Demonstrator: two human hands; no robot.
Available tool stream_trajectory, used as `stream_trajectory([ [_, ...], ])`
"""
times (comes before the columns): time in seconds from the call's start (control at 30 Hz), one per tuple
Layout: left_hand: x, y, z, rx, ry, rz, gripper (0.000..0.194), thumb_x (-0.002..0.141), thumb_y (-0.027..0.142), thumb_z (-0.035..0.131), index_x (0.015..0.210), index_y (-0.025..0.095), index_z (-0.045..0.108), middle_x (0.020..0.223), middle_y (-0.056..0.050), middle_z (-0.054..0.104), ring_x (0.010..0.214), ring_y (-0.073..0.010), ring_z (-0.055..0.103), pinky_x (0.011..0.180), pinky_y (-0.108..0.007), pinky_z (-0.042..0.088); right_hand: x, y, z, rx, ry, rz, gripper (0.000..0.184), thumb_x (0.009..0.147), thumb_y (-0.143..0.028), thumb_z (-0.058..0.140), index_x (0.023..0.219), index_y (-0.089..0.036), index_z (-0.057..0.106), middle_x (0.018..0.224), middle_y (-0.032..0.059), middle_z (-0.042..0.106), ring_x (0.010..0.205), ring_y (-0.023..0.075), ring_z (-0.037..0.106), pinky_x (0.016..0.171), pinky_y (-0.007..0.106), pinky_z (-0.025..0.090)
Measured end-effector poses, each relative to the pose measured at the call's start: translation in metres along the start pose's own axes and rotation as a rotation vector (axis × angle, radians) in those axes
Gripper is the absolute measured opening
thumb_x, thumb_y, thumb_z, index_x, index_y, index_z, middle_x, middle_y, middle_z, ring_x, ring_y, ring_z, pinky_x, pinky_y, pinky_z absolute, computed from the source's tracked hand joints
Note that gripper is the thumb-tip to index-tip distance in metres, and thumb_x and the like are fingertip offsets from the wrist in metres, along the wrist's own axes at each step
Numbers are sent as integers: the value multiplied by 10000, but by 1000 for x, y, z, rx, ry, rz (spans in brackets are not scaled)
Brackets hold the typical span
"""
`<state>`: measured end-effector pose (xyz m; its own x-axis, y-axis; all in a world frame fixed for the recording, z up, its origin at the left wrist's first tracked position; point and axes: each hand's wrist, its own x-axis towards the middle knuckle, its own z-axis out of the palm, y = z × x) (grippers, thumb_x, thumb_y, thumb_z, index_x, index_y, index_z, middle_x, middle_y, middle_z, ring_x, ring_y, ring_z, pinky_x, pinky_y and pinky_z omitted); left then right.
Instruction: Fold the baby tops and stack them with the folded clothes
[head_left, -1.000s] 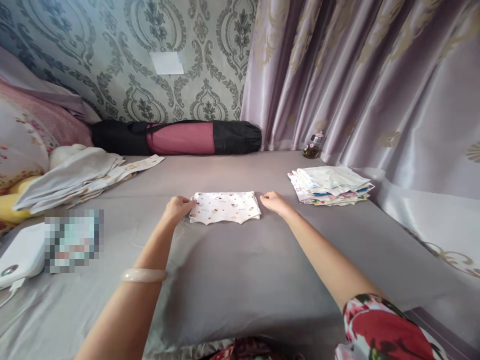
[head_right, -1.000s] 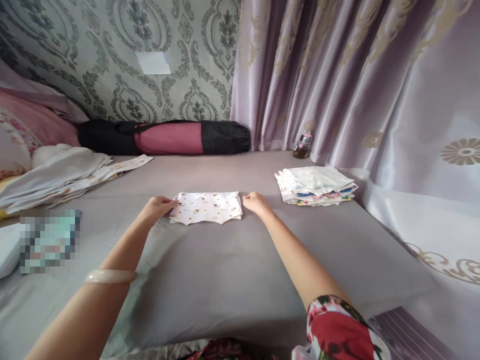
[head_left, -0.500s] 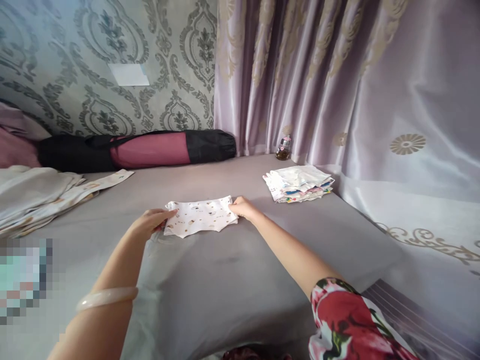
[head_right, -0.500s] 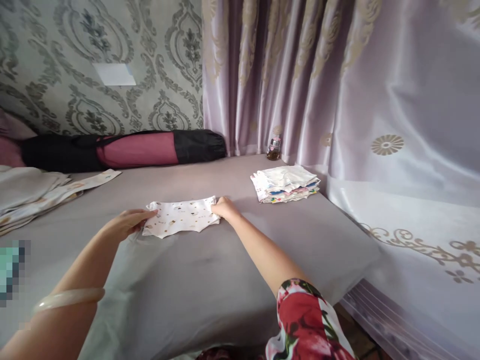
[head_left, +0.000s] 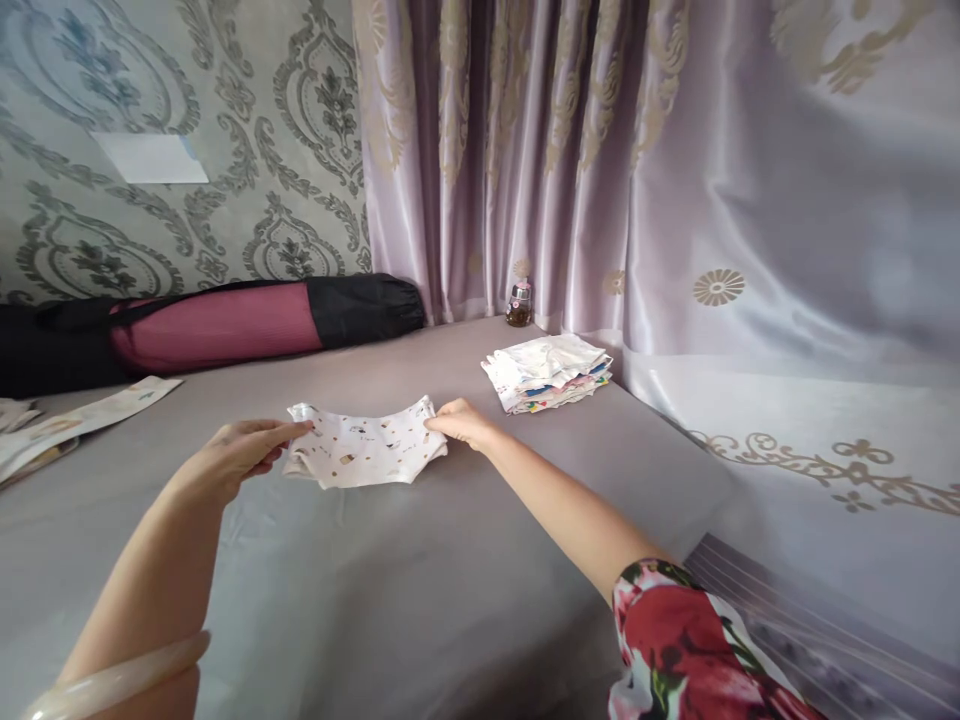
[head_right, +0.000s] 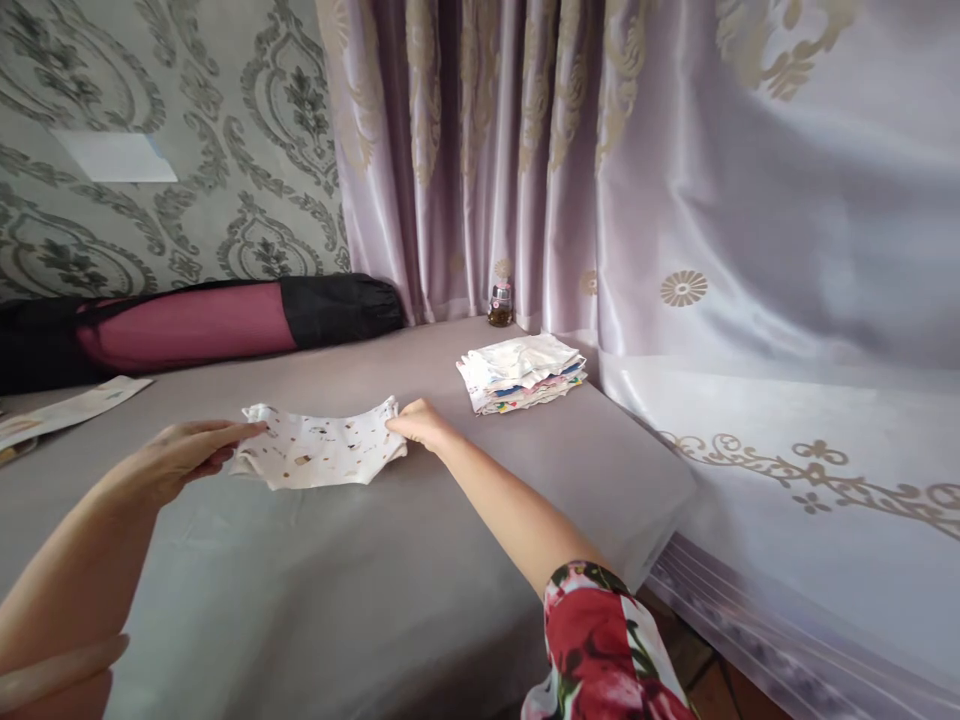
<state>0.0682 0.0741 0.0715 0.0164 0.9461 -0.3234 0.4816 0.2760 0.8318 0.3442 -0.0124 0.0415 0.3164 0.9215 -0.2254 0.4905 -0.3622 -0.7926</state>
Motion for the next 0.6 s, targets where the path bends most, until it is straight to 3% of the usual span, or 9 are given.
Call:
stream_trajectory([
  [0.13, -2, 29, 40, -136, -96, 119, 273, 586, 356, 780, 581, 166, 584, 490, 61, 470, 534, -78, 396, 535, -199, 326, 2, 10, -59, -16, 112, -61, 100, 683, -252, 641, 618, -176, 641, 514, -70, 487, 561, 88, 483, 486, 184, 293],
  [0.33, -6, 74, 130, -360, -221, 218, 309, 456, 360, 770, 585, 159, 573, 525, 36, 493, 496, -76, 407, 486, -217, 302, 14, 30, -160, -129, 317, -30, 145, 734, -250, 605, 728, -146, 705, 584, -22, 577, 609, 120, 543, 533, 205, 354],
  [0.47, -6, 106, 193, -570, -248, 231, 321, 441, 320, 771, 641, 150, 586, 561, 43, 516, 479, -56, 405, 471, -209, 264, 28, 45, -215, -389, 437, 3, 222, 813, -280, 577, 806, -123, 734, 660, 13, 629, 690, 140, 585, 591, 215, 383],
  [0.6, -8, 133, 250, -658, -290, 216, 303, 471, 319, 769, 649, 150, 591, 582, 35, 555, 461, -46, 402, 462, -206, 251, 45, 62, -253, -629, 580, 61, 280, 874, -298, 552, 911, -105, 752, 879, 95, 700, 877, 190, 632, 732, 238, 434],
])
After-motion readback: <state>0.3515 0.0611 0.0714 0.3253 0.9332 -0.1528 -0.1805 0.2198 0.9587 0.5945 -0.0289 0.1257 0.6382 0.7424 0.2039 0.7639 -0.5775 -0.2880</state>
